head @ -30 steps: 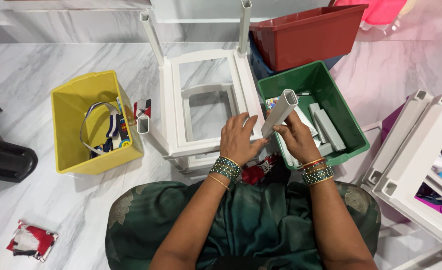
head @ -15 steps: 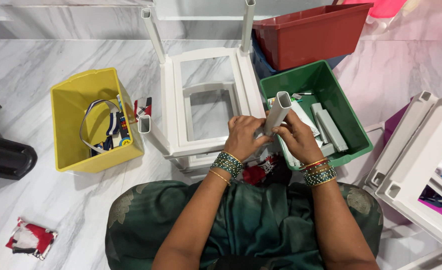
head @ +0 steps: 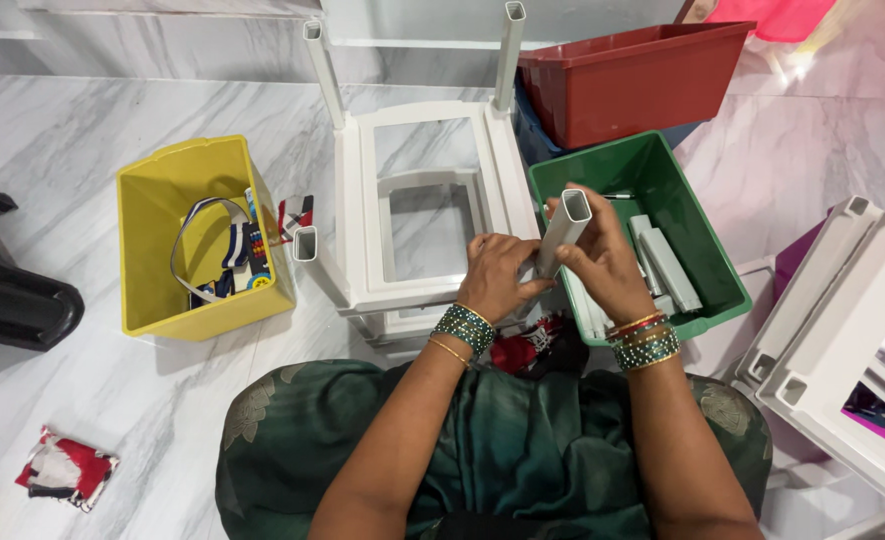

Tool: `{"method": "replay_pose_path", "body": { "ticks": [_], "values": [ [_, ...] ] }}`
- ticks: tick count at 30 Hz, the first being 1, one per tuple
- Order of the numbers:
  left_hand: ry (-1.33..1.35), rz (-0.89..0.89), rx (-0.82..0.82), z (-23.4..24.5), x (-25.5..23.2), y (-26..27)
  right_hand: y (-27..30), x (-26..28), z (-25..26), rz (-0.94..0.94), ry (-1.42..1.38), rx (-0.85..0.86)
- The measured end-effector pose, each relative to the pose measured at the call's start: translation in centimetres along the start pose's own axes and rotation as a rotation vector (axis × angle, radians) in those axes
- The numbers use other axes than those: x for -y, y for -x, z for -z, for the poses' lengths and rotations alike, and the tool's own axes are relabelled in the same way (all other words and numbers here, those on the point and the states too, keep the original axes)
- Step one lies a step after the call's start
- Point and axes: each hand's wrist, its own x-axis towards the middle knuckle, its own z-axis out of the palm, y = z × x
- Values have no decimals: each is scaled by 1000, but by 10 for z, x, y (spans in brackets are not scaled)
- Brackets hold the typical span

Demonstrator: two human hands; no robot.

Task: The person assembles a white plastic frame by inserting tubular legs into a square base and then wipes the frame with a cloth. The person handles the frame and legs by hand and uses a cloth to clean the surface.

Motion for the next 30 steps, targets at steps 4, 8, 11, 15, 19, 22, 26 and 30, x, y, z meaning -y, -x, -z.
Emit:
{"method": "replay_pose_path", "body": {
  "ticks": [4,8,11,15,19,22,26,30],
  "values": [
    [11,-4,-4,0,1,-1,-22,18,-8,89,92,3],
    [-15,11,-3,0,0,-2,-40,21,-25,26,143,-138],
    [1,21,9,1,-1,-2,-45,16,-35,40,115,-261],
    [-1,30,43,5,-1,-2,-47,4,-43,92,93,-337],
    [-16,36,64,8,-5,-4,-49,-2,-44,103,47,-357],
    [-22,32,46,8,-7,-3,-47,-5,-42,128,0,-381],
    [-22,-65,-54,9,-6,-1,-42,-11,-42,156,12,-384],
    [-3,-2,-13,11,-8,-2,-41,-14,-42,165,31,-398]
  ]
}}
